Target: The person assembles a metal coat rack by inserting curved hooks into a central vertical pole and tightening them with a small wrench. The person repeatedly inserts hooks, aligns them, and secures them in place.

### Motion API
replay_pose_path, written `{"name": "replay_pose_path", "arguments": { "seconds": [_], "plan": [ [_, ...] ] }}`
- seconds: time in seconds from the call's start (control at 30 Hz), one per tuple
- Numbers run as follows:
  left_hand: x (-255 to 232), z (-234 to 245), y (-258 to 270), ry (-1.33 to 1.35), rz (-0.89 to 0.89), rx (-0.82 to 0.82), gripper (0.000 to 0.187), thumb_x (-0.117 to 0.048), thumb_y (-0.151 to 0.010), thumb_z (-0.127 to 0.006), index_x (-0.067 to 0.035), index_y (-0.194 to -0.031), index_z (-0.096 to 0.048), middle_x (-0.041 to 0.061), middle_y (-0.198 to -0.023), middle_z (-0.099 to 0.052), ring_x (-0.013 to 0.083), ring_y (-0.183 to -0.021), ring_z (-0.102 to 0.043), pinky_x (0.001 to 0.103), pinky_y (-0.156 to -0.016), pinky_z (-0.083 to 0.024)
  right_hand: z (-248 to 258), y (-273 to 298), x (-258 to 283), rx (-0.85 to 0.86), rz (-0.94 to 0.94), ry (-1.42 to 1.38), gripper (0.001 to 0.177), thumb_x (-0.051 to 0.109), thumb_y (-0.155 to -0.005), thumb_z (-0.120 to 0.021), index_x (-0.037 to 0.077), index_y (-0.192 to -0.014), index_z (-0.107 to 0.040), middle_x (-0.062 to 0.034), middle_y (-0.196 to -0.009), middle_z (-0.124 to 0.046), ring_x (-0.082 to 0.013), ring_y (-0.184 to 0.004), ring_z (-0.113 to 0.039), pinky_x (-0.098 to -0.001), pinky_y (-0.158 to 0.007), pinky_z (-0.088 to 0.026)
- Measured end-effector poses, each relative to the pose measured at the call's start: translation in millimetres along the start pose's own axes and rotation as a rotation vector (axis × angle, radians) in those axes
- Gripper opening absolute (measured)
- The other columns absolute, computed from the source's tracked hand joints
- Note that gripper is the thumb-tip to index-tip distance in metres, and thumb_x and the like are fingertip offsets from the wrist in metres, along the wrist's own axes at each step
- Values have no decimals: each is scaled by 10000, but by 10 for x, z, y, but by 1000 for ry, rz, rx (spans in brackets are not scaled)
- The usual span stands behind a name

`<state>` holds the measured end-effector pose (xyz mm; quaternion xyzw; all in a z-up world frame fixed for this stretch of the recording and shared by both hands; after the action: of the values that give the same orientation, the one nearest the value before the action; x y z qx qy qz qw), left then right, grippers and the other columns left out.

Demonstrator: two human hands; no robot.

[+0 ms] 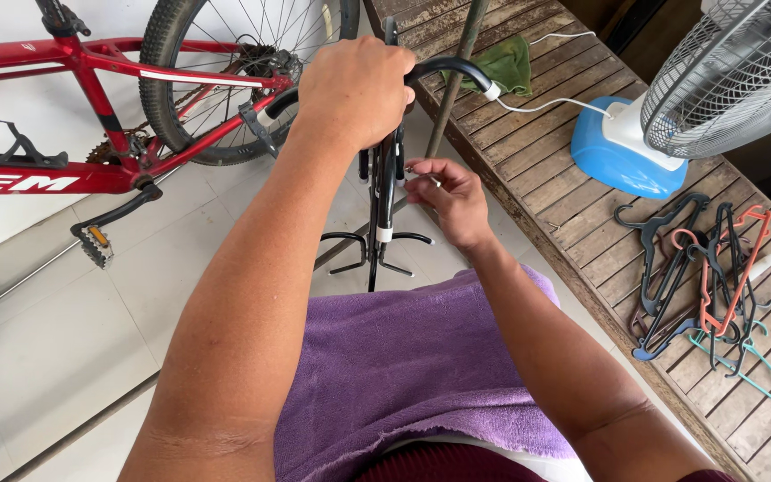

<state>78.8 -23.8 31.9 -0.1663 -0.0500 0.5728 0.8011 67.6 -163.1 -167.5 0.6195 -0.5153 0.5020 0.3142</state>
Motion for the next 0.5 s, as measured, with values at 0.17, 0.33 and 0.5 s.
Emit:
{"name": "replay_pose_path", "arguments": {
  "seconds": [0.17,0.33,0.5],
  "plan": [
    [10,4,19,-22,-12,-23,237,-340,-898,-734,-134,-1011,-764,138,-888,-740,344,-854,-714,482,-731,-547,43,-11,-169,-75,-325,-431,337,105,-946,-415,-79,-1116,-640,-205,-1025,-684,-227,-821,-721,-321,-783,-648],
    [14,-7,16,-13,-9,-5,218,-337,-919,-726,-144,-1009,-774,133,-904,-740,333,-872,-717,472,-743,-554,34,-134,-64,43,-410,-104,124,39,-1010,-614,-19,-1107,-665,-112,-927,-694,-171,-773,-698,-268,-677,-606],
    [29,-47,14,-10,35,39,227,-340,-933,-705,-151,-1047,-757,114,-858,-739,308,-820,-728,452,-709,-562,54,-208,129,16,-105,501,59,-5,-974,-681,-25,-1020,-649,-64,-892,-723,-137,-804,-715,-269,-754,-642]
  ]
}}
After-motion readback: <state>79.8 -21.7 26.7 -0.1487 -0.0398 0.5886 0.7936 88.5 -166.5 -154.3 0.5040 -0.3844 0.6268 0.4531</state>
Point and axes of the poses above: each hand's wrist, its own y-axis away from the middle knuckle, its own z-axis out of the back of the hand, x = y × z, the point moved 9 cm from there along -y, towards the middle knuckle
